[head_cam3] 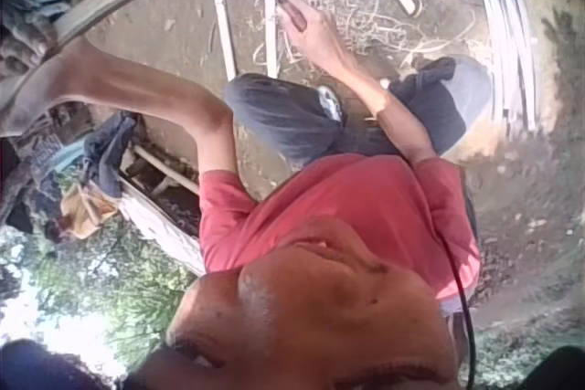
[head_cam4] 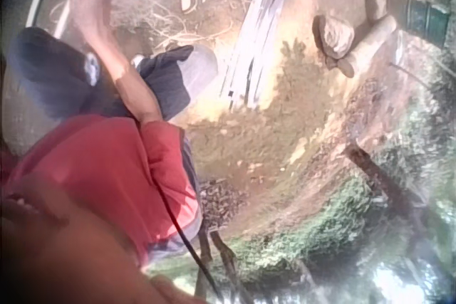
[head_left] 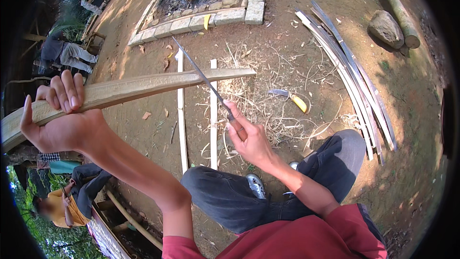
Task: The person shaves a piece of wood using a small yellow knife and a larger bladed tool.
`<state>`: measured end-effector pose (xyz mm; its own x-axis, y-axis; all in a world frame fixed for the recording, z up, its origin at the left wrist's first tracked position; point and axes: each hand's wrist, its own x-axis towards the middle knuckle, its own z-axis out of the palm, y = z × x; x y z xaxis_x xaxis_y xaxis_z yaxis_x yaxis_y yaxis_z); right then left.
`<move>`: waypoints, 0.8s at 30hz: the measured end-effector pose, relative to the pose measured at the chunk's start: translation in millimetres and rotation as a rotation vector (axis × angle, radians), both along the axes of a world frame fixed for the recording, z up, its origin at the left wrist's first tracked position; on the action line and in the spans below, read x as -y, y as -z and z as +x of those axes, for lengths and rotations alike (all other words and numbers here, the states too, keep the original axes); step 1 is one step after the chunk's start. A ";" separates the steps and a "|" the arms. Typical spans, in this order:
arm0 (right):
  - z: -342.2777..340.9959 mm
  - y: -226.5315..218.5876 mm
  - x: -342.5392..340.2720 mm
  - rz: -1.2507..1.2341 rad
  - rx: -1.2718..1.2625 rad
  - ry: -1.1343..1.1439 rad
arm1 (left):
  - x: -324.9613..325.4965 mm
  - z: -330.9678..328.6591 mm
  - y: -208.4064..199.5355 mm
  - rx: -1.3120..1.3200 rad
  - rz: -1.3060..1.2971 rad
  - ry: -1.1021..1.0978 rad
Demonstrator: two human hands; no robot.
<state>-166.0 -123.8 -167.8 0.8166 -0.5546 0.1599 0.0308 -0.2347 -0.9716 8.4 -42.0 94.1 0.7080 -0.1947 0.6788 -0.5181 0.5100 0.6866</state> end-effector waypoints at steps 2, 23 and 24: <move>4.5 -12.2 1.3 0.021 0.060 -0.040 | -4.5 7.6 4.6 -0.060 -0.056 -0.074; 0.1 69.2 22.5 0.037 -0.134 0.101 | -1.7 -7.9 6.7 -0.086 -0.064 -0.086; 0.2 55.9 17.1 0.071 -0.111 0.080 | -4.9 -3.8 4.6 -0.078 -0.060 -0.089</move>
<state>-165.8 -141.0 -223.7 0.7800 -0.6251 0.0295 -0.0935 -0.1630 -0.9822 4.6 -37.2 89.5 0.7716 -0.0894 0.6298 -0.5095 0.5060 0.6960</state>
